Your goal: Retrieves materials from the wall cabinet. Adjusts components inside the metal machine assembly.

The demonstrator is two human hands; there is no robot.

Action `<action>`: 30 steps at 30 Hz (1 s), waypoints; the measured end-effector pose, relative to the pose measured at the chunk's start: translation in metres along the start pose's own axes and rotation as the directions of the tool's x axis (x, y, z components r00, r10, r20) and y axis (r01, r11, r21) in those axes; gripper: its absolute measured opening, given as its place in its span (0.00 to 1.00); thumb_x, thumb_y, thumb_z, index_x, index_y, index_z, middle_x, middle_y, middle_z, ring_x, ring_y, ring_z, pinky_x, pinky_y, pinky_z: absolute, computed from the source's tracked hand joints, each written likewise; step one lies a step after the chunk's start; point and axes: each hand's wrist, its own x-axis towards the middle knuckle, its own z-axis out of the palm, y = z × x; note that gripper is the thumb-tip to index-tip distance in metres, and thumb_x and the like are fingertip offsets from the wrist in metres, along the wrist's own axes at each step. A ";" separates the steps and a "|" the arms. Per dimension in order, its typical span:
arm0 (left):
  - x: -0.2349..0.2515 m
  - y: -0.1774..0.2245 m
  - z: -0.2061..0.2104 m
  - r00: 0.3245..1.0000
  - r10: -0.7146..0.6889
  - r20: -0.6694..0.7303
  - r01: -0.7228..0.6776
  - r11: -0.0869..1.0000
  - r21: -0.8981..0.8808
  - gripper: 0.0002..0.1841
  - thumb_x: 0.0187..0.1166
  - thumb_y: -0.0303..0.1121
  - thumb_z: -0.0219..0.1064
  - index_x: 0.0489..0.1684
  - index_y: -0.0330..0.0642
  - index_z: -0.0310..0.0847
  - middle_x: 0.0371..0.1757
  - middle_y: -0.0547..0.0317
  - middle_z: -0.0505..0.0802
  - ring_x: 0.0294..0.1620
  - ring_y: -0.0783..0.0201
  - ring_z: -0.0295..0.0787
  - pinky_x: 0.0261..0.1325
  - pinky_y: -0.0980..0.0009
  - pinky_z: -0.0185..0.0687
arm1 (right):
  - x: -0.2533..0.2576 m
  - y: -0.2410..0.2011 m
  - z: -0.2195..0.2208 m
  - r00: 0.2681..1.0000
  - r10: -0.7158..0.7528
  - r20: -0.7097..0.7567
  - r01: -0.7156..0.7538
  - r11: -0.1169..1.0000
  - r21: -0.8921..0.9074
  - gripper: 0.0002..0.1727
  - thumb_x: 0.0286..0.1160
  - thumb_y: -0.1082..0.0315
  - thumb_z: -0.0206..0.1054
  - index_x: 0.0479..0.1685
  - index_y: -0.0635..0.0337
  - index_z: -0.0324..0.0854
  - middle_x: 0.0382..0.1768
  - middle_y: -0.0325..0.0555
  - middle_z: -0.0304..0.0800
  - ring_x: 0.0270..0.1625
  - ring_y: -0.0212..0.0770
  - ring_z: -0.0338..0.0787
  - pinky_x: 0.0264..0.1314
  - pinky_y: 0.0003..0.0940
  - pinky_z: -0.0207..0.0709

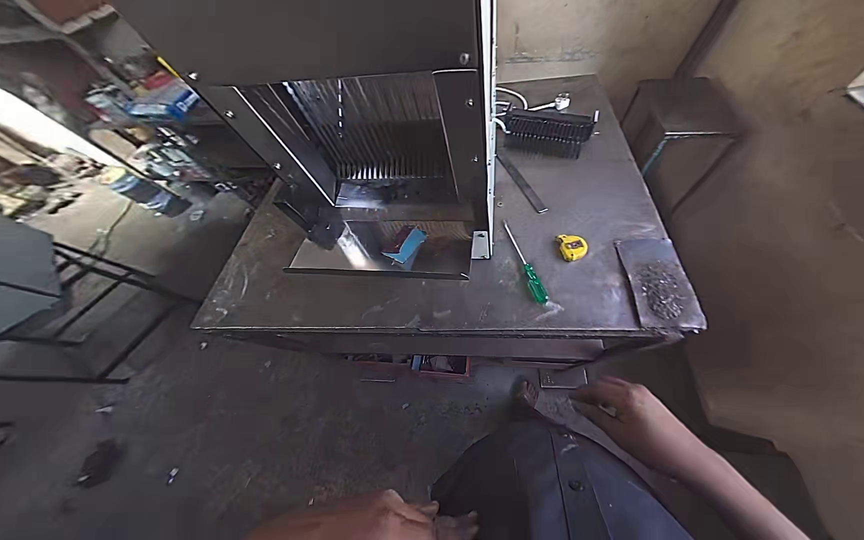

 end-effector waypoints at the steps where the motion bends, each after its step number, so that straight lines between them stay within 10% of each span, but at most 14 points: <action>1: 0.005 -0.003 -0.003 0.998 -0.014 -0.067 0.014 1.000 -0.005 0.25 0.96 0.43 0.49 0.78 0.35 0.79 0.68 0.43 0.91 0.70 0.60 0.89 0.79 0.62 0.77 | 0.021 0.006 -0.005 1.000 -0.019 -0.007 0.018 0.999 -0.040 0.14 0.83 0.56 0.66 0.52 0.51 0.93 0.45 0.42 0.96 0.49 0.41 0.95 0.56 0.46 0.88; 4: 0.023 -0.022 -0.019 0.875 -0.052 -0.480 0.048 0.999 -0.022 0.25 0.93 0.49 0.53 0.73 0.42 0.84 0.59 0.56 0.97 0.59 0.69 0.94 0.67 0.66 0.89 | 0.092 0.012 -0.017 0.994 -0.078 -0.075 0.067 0.987 -0.149 0.14 0.83 0.56 0.64 0.52 0.51 0.93 0.45 0.45 0.95 0.46 0.46 0.95 0.50 0.51 0.88; 8: 0.052 -0.047 -0.083 0.361 0.031 -0.932 0.561 0.791 0.244 0.19 0.86 0.46 0.64 0.61 0.43 0.90 0.53 0.58 0.96 0.53 0.66 0.94 0.59 0.65 0.92 | 0.167 -0.006 -0.012 0.938 -0.292 -0.186 0.269 0.953 -0.142 0.15 0.85 0.54 0.62 0.47 0.48 0.94 0.38 0.40 0.95 0.39 0.39 0.94 0.42 0.40 0.88; 10: 0.062 -0.061 -0.137 0.218 0.063 -0.974 0.789 0.576 0.214 0.23 0.82 0.49 0.67 0.64 0.41 0.89 0.60 0.48 0.94 0.61 0.51 0.92 0.63 0.51 0.88 | 0.194 -0.027 -0.014 0.880 -0.414 -0.231 0.403 0.910 -0.095 0.16 0.86 0.51 0.63 0.47 0.47 0.94 0.34 0.38 0.93 0.35 0.33 0.90 0.39 0.31 0.85; 13: 0.072 -0.074 -0.207 0.261 -0.359 -0.896 0.887 0.456 0.075 0.34 0.80 0.55 0.69 0.77 0.38 0.79 0.72 0.39 0.86 0.75 0.40 0.81 0.77 0.40 0.74 | 0.237 -0.070 -0.032 0.812 -0.521 -0.262 0.511 0.852 -0.113 0.16 0.87 0.53 0.63 0.52 0.51 0.92 0.37 0.42 0.93 0.38 0.37 0.90 0.42 0.33 0.85; 17: 0.064 -0.086 -0.251 0.443 -0.526 -0.727 0.885 0.385 0.261 0.22 0.81 0.47 0.67 0.62 0.39 0.88 0.62 0.42 0.91 0.67 0.43 0.87 0.70 0.42 0.78 | 0.302 -0.126 -0.031 0.807 -0.575 -0.131 0.535 0.807 -0.249 0.24 0.79 0.55 0.71 0.72 0.50 0.83 0.65 0.46 0.91 0.67 0.47 0.90 0.67 0.45 0.85; 20: 0.039 -0.090 -0.267 0.579 -0.425 -0.696 0.798 0.471 0.377 0.19 0.77 0.48 0.68 0.40 0.38 0.91 0.45 0.45 0.95 0.53 0.46 0.92 0.59 0.44 0.83 | 0.341 -0.163 -0.003 0.900 -0.417 0.125 0.435 0.840 -0.326 0.41 0.75 0.57 0.73 0.90 0.56 0.64 0.75 0.58 0.83 0.76 0.60 0.83 0.72 0.59 0.77; 23: 0.009 -0.094 -0.285 0.658 -0.210 -0.723 0.687 0.560 0.463 0.17 0.76 0.43 0.66 0.28 0.35 0.86 0.34 0.48 0.92 0.40 0.52 0.91 0.48 0.52 0.83 | 0.364 -0.185 0.025 0.929 -0.368 0.052 0.358 0.851 -0.385 0.20 0.84 0.64 0.61 0.67 0.68 0.80 0.49 0.63 0.92 0.54 0.64 0.93 0.48 0.59 0.85; 26: -0.026 -0.092 -0.302 0.659 0.193 -0.727 0.577 0.492 0.653 0.14 0.82 0.41 0.65 0.46 0.41 0.94 0.49 0.53 0.97 0.49 0.58 0.96 0.54 0.56 0.92 | 0.373 -0.193 0.027 0.971 -0.228 -0.071 0.179 0.893 -0.412 0.13 0.86 0.67 0.56 0.49 0.68 0.83 0.41 0.63 0.90 0.46 0.65 0.93 0.41 0.61 0.84; 30: -0.085 -0.019 -0.363 0.491 0.634 -0.597 0.556 0.300 0.775 0.17 0.86 0.37 0.65 0.61 0.32 0.87 0.62 0.39 0.92 0.62 0.49 0.91 0.67 0.52 0.85 | 0.393 -0.186 0.006 0.880 -0.141 -0.454 -0.064 0.911 -0.407 0.08 0.75 0.66 0.67 0.42 0.64 0.82 0.34 0.57 0.87 0.34 0.59 0.91 0.30 0.54 0.82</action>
